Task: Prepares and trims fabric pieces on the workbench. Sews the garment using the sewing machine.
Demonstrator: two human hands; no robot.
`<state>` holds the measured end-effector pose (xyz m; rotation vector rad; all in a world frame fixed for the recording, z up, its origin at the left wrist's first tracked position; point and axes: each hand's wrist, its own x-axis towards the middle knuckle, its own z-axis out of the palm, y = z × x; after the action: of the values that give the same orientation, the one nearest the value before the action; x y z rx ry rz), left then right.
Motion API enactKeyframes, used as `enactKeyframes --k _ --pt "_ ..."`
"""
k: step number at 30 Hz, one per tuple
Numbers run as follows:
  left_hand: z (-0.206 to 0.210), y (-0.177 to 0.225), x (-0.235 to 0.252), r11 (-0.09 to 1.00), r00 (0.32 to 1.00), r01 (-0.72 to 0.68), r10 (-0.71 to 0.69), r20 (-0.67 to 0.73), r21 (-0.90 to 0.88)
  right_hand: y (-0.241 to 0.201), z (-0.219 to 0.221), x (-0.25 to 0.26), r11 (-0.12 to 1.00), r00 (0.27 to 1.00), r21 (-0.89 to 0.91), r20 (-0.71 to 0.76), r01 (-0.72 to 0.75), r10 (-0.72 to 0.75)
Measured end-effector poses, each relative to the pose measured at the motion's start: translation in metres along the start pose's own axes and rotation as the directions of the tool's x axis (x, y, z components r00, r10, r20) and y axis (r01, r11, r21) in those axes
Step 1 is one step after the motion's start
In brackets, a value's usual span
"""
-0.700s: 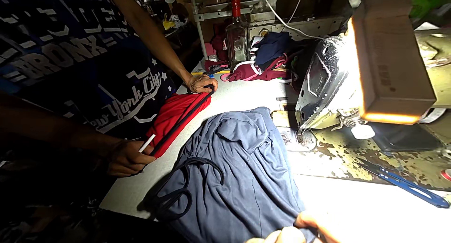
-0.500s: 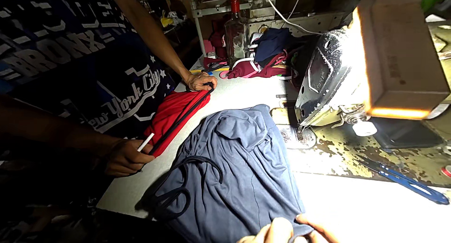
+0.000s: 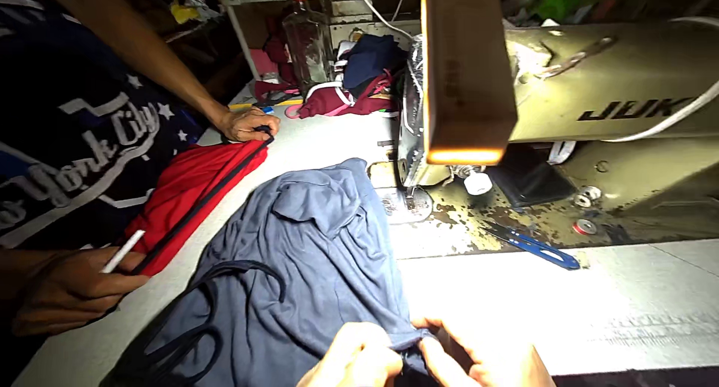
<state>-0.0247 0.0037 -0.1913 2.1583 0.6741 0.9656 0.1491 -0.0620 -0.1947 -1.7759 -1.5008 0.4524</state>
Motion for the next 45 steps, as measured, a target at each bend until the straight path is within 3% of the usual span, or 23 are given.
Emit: enactKeyframes --k 3,9,14,18,33,40,45 --pt "-0.002 0.002 0.004 0.998 0.999 -0.004 0.002 0.037 0.061 0.000 -0.003 0.002 0.999 0.999 0.028 0.023 -0.038 0.037" --pt "-0.004 0.001 0.006 0.943 0.994 -0.059 0.024 0.110 0.327 0.002 -0.015 0.007 0.898 0.975 0.410 0.210 -0.157 0.075" --pt "-0.005 -0.005 0.005 0.968 0.994 -0.088 0.071 0.082 0.235 0.006 -0.011 0.009 0.806 0.954 0.549 0.294 -0.221 0.061" --pt "-0.007 -0.011 0.003 0.985 0.992 -0.100 0.087 0.092 0.142 0.005 -0.011 0.009 0.787 0.955 0.576 0.292 -0.220 0.053" --pt "-0.008 -0.017 0.003 0.984 0.989 -0.138 0.131 0.072 0.111 0.009 -0.009 0.011 0.793 0.964 0.599 0.257 -0.108 -0.063" --pt "-0.006 -0.016 0.003 0.997 0.998 -0.036 0.040 0.056 -0.071 0.009 -0.011 0.011 0.811 0.962 0.585 0.218 0.007 -0.166" --pt "-0.001 -0.014 0.000 0.991 1.000 0.006 -0.007 -0.004 -0.131 0.005 -0.017 0.011 0.881 0.957 0.469 0.223 0.061 -0.185"
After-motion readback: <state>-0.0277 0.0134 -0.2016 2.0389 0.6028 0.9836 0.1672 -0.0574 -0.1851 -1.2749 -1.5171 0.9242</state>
